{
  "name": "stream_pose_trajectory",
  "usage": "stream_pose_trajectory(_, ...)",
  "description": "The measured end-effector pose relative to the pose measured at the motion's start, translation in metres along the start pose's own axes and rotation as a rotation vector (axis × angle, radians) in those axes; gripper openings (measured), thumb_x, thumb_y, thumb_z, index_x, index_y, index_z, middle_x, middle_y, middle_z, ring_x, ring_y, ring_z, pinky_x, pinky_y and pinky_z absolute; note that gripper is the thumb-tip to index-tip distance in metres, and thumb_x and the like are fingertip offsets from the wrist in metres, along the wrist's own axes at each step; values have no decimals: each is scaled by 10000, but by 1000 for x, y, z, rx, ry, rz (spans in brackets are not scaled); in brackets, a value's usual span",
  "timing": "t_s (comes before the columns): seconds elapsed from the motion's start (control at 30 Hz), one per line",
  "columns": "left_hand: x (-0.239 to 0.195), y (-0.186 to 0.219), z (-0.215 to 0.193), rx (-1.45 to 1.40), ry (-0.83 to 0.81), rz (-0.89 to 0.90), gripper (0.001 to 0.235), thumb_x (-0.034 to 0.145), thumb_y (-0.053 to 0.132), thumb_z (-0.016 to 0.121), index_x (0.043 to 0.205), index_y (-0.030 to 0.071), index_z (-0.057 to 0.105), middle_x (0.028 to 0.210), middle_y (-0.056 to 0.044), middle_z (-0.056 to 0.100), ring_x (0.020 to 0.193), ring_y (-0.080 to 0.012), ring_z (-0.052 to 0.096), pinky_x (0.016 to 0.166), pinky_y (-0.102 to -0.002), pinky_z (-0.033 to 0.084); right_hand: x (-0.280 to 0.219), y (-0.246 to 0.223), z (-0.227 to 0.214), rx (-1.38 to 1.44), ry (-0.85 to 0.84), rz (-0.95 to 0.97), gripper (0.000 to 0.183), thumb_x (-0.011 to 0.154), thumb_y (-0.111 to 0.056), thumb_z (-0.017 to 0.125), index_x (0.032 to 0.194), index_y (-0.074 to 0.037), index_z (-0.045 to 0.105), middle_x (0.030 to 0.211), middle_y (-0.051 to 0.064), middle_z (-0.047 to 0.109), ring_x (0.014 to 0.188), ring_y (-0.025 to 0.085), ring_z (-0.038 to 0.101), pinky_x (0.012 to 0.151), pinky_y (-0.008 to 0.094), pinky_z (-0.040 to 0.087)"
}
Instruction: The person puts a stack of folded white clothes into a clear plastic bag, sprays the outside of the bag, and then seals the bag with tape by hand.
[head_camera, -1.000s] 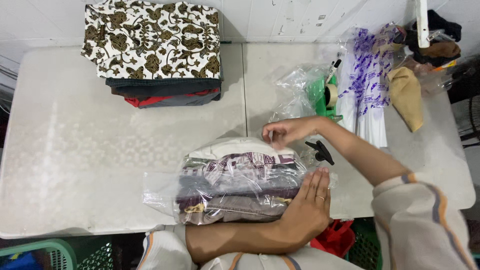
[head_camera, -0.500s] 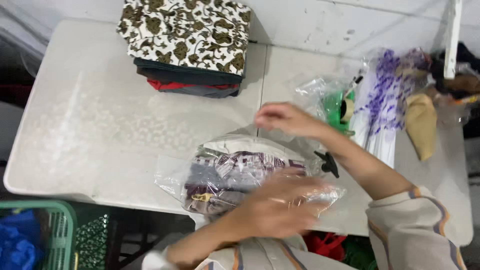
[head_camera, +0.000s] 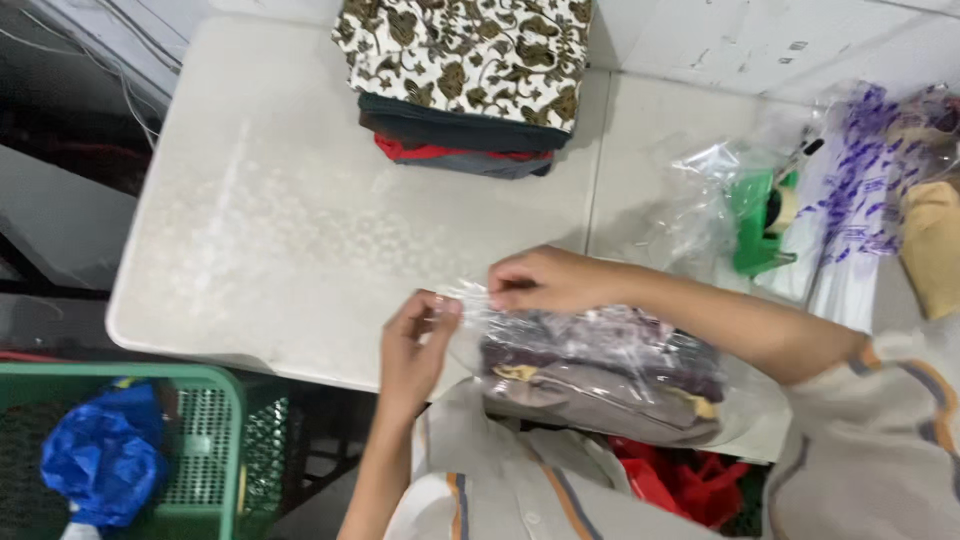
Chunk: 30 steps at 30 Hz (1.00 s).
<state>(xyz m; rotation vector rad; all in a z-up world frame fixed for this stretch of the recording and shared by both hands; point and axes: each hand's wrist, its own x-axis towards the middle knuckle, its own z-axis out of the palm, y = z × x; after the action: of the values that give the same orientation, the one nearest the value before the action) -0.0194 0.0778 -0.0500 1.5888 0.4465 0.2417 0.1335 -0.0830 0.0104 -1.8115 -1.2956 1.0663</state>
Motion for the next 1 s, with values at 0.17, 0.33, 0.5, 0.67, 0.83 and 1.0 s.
stream_pose_trajectory(0.17, 2, 34, -1, -72, -122, -46, 123, 842, 154, 672, 753, 69, 660, 570, -48, 626, 569, -97, 567, 642, -262, 490, -19, -20, 13, 83, 239, 176, 224, 875, -276, 572, 1033, -127, 515, 848, 79, 735, 741, 280, 669, 653, 364, 488)
stream_pose_trajectory(0.33, 3, 40, -5, -72, -107, -50, 159, 868, 170, 640, 768, 51, 674, 546, -51, 630, 574, -91, 501, 644, -261, 471, -24, -39, 24, -24, 386, 151, 197, 872, -210, 592, 1027, -96, 545, 854, 100, 713, 702, 240, 638, 606, 329, 484)
stream_pose_trajectory(0.5, -3, 71, -7, -119, -77, 13, 452, 829, 60, 631, 1222, -76, 453, 498, -99, 607, 567, -136, 536, 789, -302, 492, -23, -50, 33, -164, 387, 89, 272, 857, -243, 615, 1065, -67, 608, 901, 127, 676, 792, 258, 608, 671, 354, 506)
stream_pose_trajectory(0.67, 0, 89, -11, 560, -171, 385, 446, 779, 314, 725, 1063, -10, 607, 935, -163, 550, 922, -384, 523, 820, -484, 422, -23, -25, 38, -84, 396, -49, 154, 883, -208, 587, 921, -66, 634, 858, 75, 598, 833, 251, 520, 722, 378, 433)
stream_pose_trajectory(0.83, 22, 66, -18, 390, -506, 265, 122, 784, 217, 706, 761, 104, 667, 1013, -97, 625, 964, -309, 558, 800, -370, 430, -26, -54, 42, -45, 391, 109, 222, 924, -209, 493, 1019, -32, 588, 1049, 134, 562, 1008, 268, 472, 854, 420, 403)
stream_pose_trajectory(1.0, 37, 41, -29, 203, -599, -37, 189, 812, 173, 656, 664, 57, 667, 1098, -161, 645, 926, -280, 599, 724, -321, 453, -64, -57, 105, -497, 594, 176, 707, 855, -473, 586, 1368, -47, 350, 1373, 227, 316, 1278, 421, 268, 978, 586, 250)
